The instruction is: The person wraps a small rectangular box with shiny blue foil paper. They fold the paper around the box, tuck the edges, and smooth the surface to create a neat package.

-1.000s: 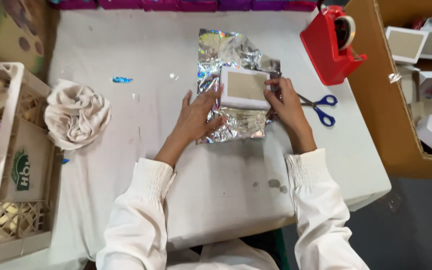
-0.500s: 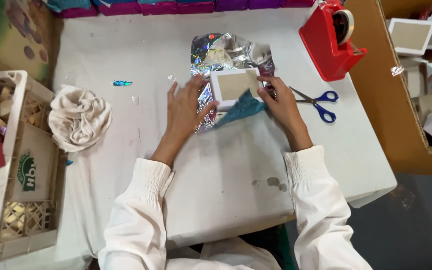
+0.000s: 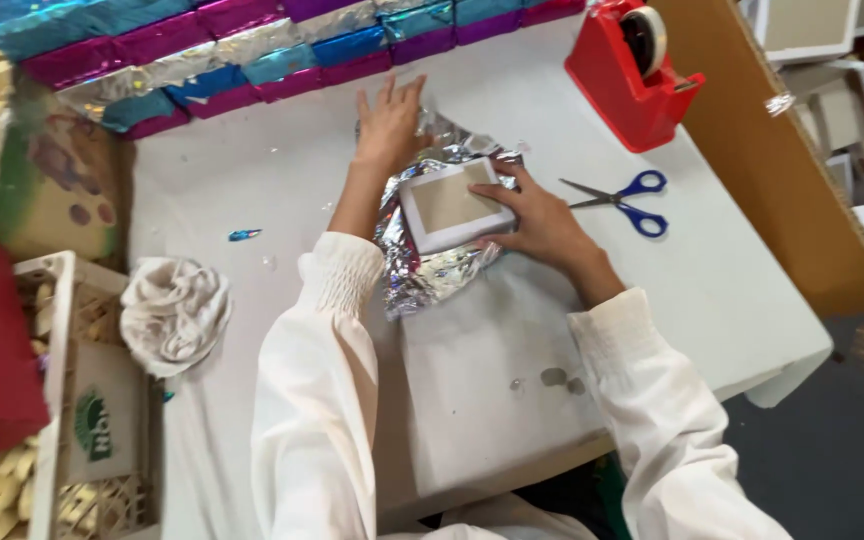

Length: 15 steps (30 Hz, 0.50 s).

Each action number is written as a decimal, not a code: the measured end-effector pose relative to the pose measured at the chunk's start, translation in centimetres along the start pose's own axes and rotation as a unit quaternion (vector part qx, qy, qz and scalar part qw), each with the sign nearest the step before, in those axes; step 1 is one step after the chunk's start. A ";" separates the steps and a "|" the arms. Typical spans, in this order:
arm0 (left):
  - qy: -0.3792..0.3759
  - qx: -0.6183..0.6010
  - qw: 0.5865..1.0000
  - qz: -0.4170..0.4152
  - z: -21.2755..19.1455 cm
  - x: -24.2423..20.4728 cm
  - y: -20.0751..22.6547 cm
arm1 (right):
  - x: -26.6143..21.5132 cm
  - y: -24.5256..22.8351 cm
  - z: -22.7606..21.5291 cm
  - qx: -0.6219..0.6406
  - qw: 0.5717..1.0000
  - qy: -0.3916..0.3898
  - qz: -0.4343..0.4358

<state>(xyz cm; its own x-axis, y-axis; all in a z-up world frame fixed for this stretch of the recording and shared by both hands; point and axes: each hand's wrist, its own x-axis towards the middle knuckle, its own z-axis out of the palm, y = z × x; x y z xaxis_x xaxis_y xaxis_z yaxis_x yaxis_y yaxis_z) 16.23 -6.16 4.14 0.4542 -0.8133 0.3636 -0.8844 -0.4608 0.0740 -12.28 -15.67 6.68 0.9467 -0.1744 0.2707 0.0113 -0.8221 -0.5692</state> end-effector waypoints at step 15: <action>-0.009 -0.140 0.985 0.095 -7.2 -8.0 4.3 | 0.2 2.5 1.6 -0.035 0.999 0.035 -0.014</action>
<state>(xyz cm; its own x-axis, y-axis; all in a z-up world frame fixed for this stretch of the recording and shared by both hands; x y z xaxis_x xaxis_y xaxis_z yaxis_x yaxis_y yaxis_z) 7.96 0.92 8.24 0.2766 -0.8832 0.3787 -0.9475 -0.1848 0.2610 -11.55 -16.88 4.08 0.9214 -0.1870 0.3407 0.0119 -0.8626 -0.5058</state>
